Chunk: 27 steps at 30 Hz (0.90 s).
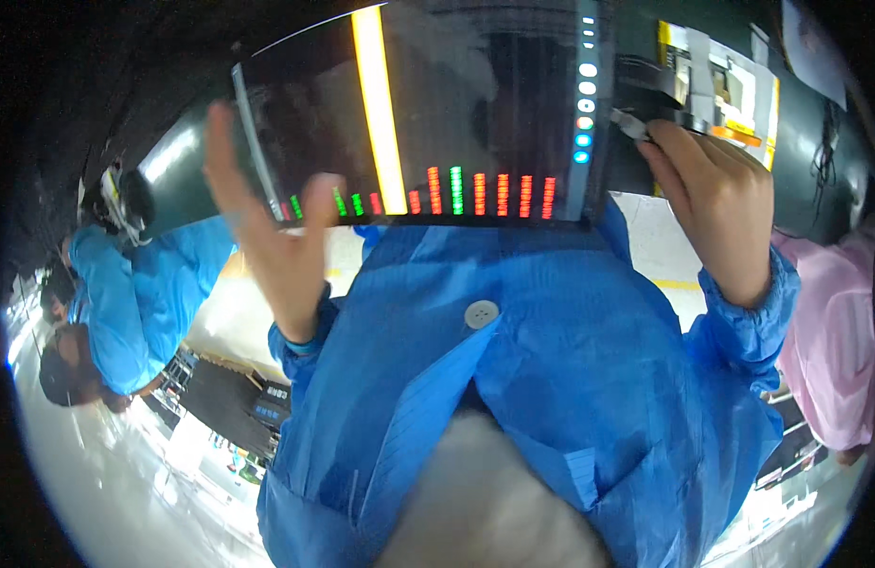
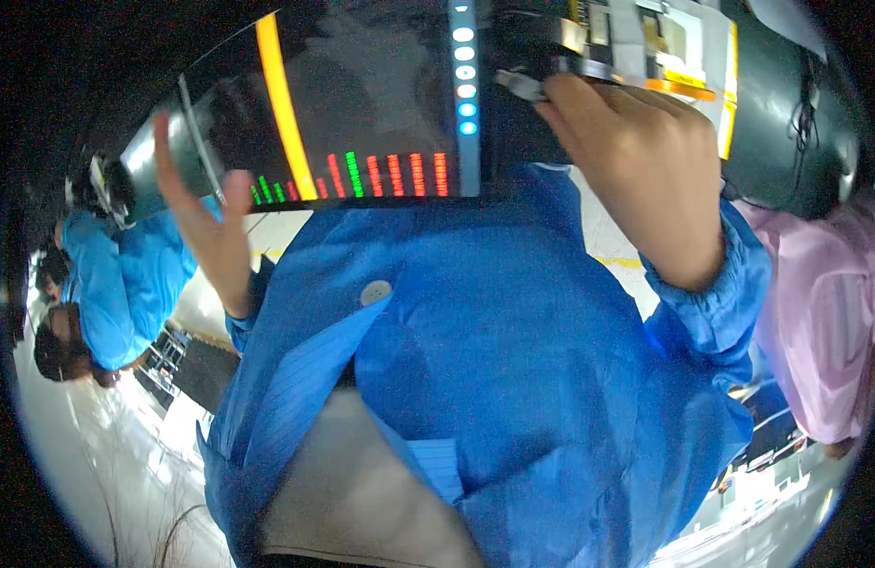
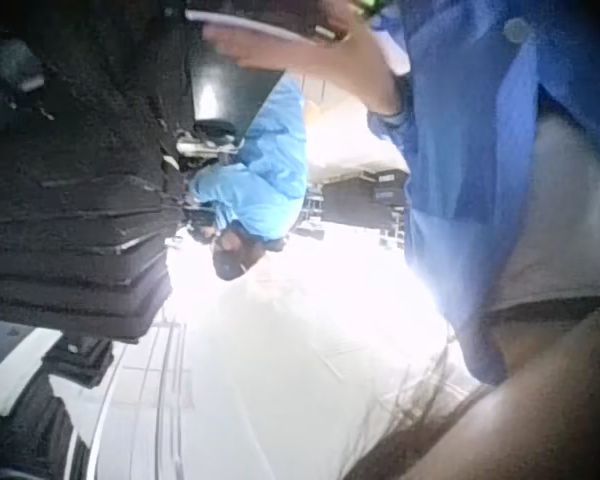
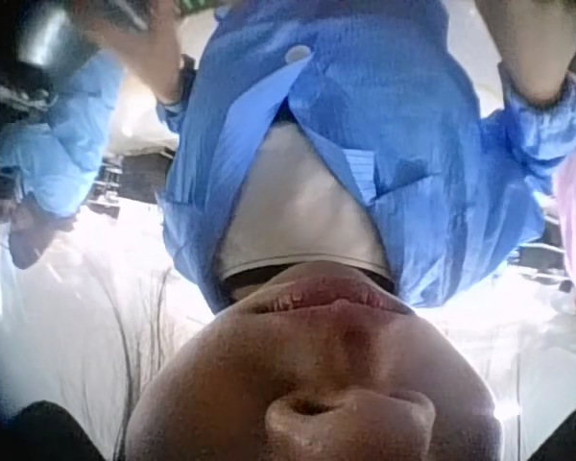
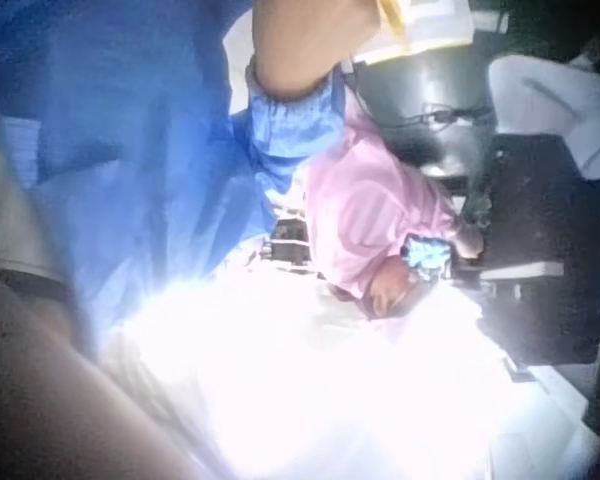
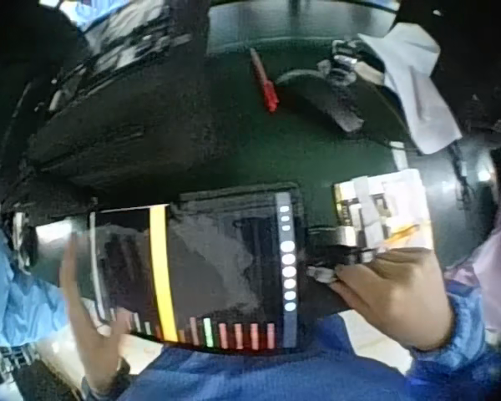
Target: The person tests tablet screen assemblies by connecting ribbon cables to a testing board, running display and function tests on the touchscreen, and disconnecting the cables before stacking each assembly.
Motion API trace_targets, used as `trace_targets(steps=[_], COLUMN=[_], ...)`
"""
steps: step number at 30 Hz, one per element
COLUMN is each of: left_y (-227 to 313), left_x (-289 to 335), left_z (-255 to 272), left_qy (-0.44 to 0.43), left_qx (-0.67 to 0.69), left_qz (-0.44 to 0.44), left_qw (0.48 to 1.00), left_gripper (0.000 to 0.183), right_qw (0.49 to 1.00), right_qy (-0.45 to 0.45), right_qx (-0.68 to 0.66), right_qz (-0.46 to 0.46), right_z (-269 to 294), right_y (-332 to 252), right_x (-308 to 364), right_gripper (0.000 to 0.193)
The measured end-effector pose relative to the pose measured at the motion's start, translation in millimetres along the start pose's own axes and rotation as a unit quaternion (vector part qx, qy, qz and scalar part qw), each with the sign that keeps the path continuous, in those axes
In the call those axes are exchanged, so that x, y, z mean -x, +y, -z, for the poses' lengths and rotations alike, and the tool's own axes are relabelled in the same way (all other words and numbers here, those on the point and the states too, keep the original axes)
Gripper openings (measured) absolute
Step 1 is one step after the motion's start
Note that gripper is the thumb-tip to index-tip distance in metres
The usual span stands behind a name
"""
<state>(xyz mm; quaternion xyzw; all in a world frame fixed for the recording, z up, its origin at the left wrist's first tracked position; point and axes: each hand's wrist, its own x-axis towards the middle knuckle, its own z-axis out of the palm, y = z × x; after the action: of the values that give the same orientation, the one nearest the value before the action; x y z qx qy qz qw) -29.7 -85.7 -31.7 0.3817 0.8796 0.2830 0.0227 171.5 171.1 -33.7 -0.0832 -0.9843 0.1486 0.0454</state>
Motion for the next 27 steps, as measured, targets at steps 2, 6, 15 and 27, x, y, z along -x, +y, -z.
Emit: trace_targets(steps=[2,6,15,27], left_y=[-12,-34,-39,-37], left_x=[-3,-6,-10,-15], left_z=[2,2,6,5], left_qy=[0.059,0.053,-0.03,-0.054], left_qx=[0.03,0.202,0.322,0.324], left_qz=[0.072,0.179,0.202,0.164], left_qw=[0.995,0.962,0.924,0.93], left_gripper=[0.067,0.054,0.056,0.072], right_qw=[1.0,0.999,0.995,0.992], right_qy=[0.014,0.031,-0.016,-0.075], right_qx=[0.013,0.023,0.038,0.025], right_qz=[0.002,0.021,0.091,0.094], right_z=[-1,-3,6,2], right_y=[1,2,7,10], right_x=[0,-2,-4,-6], right_gripper=[0.012,0.01,0.008,0.008])
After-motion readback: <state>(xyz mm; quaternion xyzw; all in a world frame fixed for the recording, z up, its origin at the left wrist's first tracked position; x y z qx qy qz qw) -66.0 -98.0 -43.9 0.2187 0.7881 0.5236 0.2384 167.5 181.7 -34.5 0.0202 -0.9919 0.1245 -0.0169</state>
